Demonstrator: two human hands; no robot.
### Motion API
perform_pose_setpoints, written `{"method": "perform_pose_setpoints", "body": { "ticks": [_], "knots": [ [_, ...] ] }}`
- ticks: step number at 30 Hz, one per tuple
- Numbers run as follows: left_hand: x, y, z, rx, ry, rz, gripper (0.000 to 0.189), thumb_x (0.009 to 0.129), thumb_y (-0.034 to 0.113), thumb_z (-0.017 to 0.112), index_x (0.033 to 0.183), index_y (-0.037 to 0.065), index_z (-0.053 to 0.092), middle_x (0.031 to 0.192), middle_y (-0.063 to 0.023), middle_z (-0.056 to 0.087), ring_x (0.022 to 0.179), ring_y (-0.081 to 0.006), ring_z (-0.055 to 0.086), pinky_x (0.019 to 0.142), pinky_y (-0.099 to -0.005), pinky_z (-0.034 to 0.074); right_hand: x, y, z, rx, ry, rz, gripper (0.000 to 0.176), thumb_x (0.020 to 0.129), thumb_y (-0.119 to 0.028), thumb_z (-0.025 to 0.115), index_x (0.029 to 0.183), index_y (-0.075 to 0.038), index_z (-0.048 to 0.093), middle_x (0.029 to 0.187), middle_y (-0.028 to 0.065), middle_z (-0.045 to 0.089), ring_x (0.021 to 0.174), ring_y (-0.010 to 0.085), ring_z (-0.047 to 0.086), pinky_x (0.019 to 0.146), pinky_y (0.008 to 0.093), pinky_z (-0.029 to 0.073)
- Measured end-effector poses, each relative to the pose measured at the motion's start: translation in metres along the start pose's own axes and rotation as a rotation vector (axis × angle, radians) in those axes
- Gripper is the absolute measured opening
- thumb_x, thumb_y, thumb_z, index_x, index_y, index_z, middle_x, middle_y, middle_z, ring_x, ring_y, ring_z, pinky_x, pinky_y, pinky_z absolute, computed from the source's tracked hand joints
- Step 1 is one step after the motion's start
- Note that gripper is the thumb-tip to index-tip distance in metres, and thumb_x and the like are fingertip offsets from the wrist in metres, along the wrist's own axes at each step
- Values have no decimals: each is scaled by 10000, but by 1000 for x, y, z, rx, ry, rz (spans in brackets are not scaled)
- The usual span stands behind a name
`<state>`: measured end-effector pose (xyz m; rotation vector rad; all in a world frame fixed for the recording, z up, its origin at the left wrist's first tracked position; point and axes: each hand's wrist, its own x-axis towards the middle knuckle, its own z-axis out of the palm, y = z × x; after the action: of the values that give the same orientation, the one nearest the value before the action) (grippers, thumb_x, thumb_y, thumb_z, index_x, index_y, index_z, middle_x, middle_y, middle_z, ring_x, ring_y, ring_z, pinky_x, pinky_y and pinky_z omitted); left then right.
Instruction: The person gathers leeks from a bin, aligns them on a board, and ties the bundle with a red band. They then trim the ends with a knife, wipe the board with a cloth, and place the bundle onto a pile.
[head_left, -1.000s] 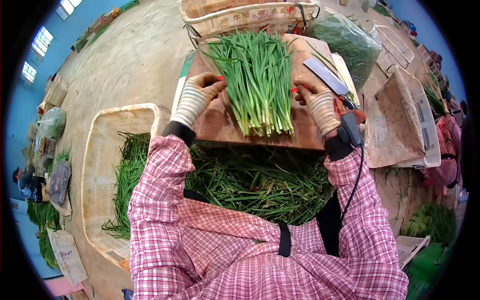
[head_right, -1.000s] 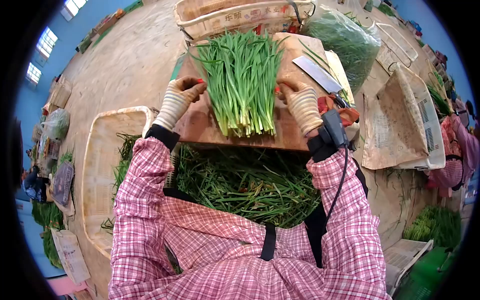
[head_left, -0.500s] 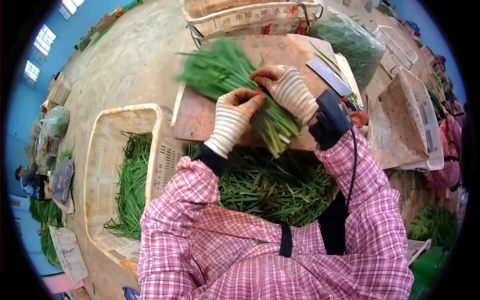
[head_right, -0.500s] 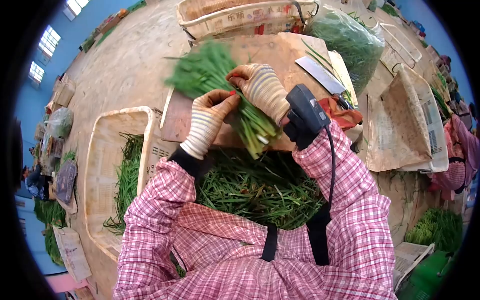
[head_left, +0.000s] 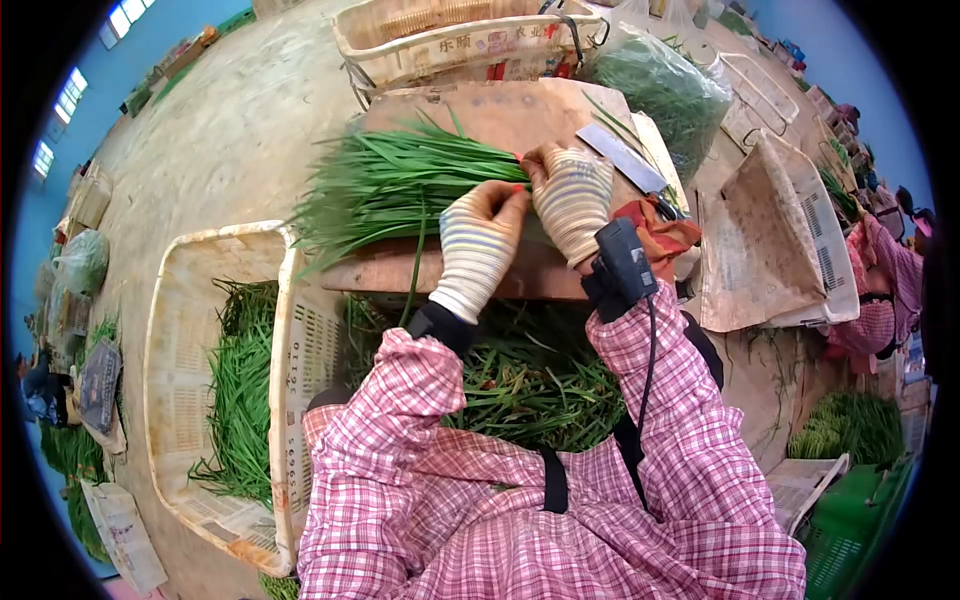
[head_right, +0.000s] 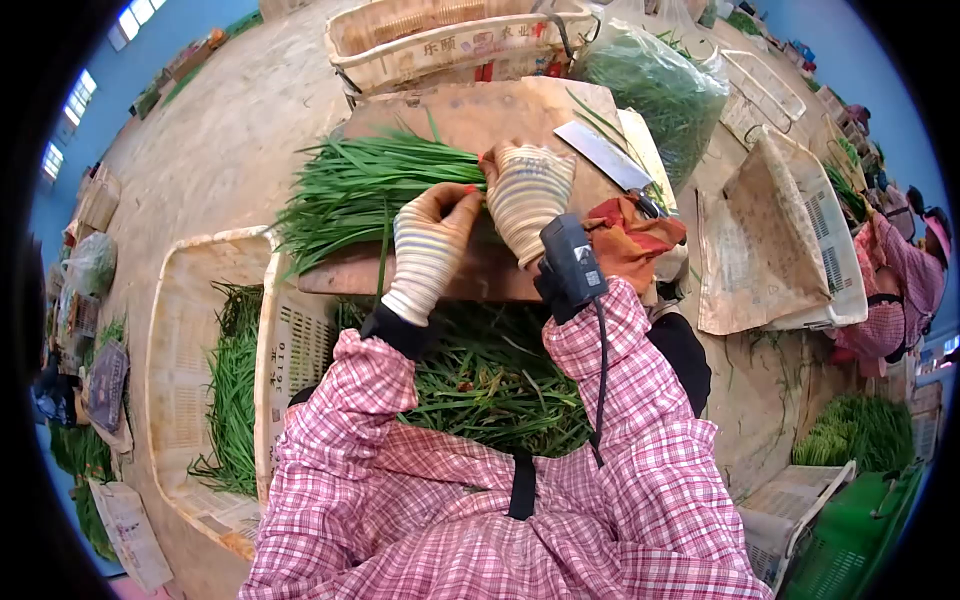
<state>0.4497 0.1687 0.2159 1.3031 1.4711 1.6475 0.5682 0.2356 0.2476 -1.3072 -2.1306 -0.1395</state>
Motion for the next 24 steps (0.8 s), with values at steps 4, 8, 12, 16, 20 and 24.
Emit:
{"method": "perform_pose_setpoints", "body": {
  "ticks": [4, 8, 12, 16, 20, 24],
  "knots": [
    [21, 14, 1, -55, -10, -97, 140, 895, 118, 733, 911, -20, 711, 701, -11, 663, 596, -52, 542, 541, -225, 449, -7, 13, 16, 265, 40, 8, 162, 909, -231, 668, 919, -77, 716, 850, 168, 688, 828, 357, 666, 742, 435, 507],
    [36, 21, 6, -255, 20, -342, 174, 859, 132, 764, 922, -14, 693, 697, -45, 677, 516, -74, 536, 472, -241, 432, -15, 13, 13, 390, 116, -27, 93, 863, -121, 696, 895, -34, 706, 839, 173, 662, 818, 365, 650, 718, 434, 503],
    [37, 23, 10, -315, 100, -373, 196, 835, 124, 778, 922, -33, 700, 714, -68, 693, 484, -65, 498, 455, -228, 400, -33, 14, 11, 456, 175, -137, 79, 809, -36, 710, 885, -20, 696, 853, 165, 646, 808, 365, 634, 711, 434, 499],
    [29, 24, 16, -277, 53, -307, 179, 848, 130, 776, 915, -25, 714, 703, -65, 696, 478, -66, 497, 448, -224, 395, -41, 25, 17, 566, 224, -185, 129, 755, -39, 727, 871, -64, 675, 868, 149, 637, 842, 383, 608, 721, 472, 487],
    [36, 18, 15, -345, 21, -347, 190, 856, 129, 783, 935, -27, 708, 720, -68, 700, 485, -74, 527, 437, -226, 420, -42, 24, 14, 600, 203, -198, 146, 733, -42, 732, 863, -67, 672, 877, 145, 638, 862, 385, 605, 756, 469, 480],
    [45, 8, 11, -378, -22, -365, 208, 854, 116, 780, 976, -32, 699, 748, -72, 702, 522, -68, 549, 475, -202, 448, -39, 17, 14, 585, 162, -149, 106, 778, -139, 743, 825, -77, 671, 826, 123, 645, 828, 360, 617, 778, 475, 465]
  ]
}}
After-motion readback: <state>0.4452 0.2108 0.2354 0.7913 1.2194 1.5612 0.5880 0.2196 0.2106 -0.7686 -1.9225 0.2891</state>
